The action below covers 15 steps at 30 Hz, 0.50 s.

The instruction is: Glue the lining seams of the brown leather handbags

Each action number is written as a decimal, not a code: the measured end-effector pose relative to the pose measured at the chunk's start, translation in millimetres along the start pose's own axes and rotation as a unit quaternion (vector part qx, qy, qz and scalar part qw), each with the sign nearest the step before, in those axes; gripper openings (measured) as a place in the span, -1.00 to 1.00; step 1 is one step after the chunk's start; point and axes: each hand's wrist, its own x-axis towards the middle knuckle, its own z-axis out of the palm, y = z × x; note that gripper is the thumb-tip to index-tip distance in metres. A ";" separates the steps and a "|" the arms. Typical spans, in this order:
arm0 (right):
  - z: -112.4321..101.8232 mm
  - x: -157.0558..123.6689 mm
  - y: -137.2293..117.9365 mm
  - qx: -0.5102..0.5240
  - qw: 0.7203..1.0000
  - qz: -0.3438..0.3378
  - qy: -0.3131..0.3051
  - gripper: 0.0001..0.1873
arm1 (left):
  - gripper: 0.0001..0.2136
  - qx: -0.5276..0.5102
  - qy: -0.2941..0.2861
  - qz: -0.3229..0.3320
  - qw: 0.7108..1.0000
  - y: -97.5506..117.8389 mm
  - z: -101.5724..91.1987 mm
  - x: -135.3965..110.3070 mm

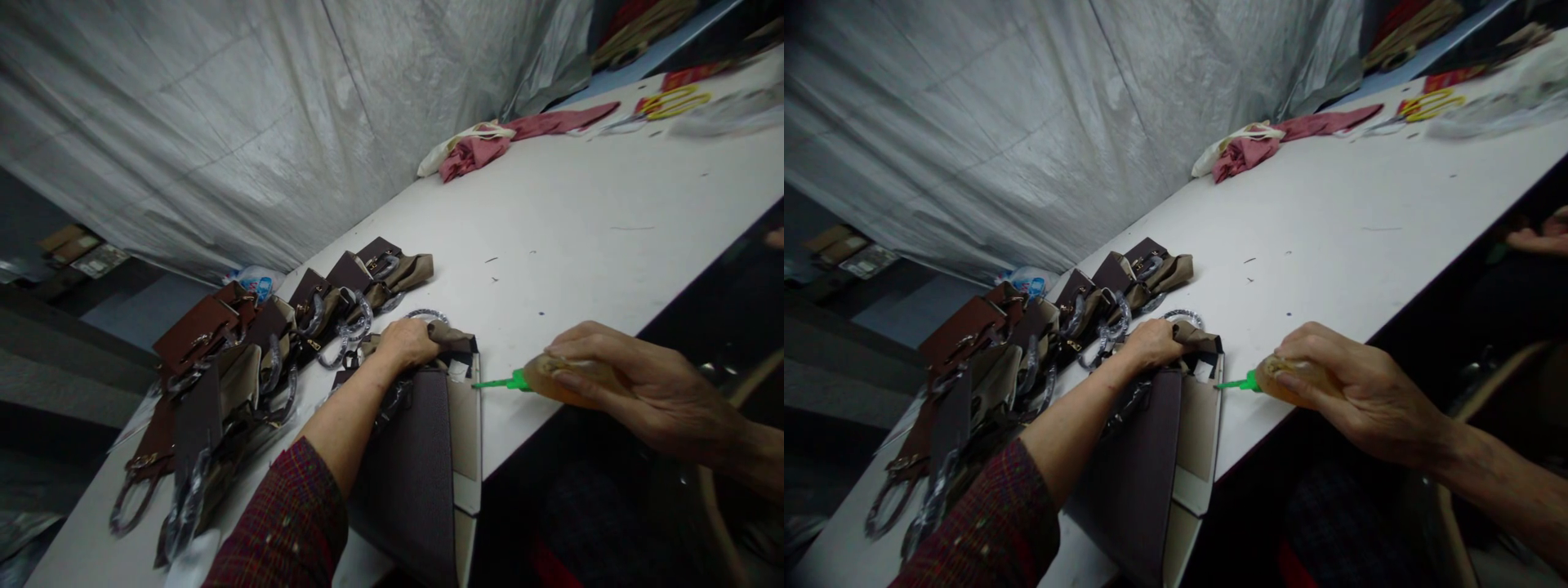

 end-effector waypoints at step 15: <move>2.6 -8.9 -11.8 -0.011 0.999 -0.027 0.031 -0.84 | -0.46 -0.005 0.005 0.008 1.000 3.4 -2.6 -3.6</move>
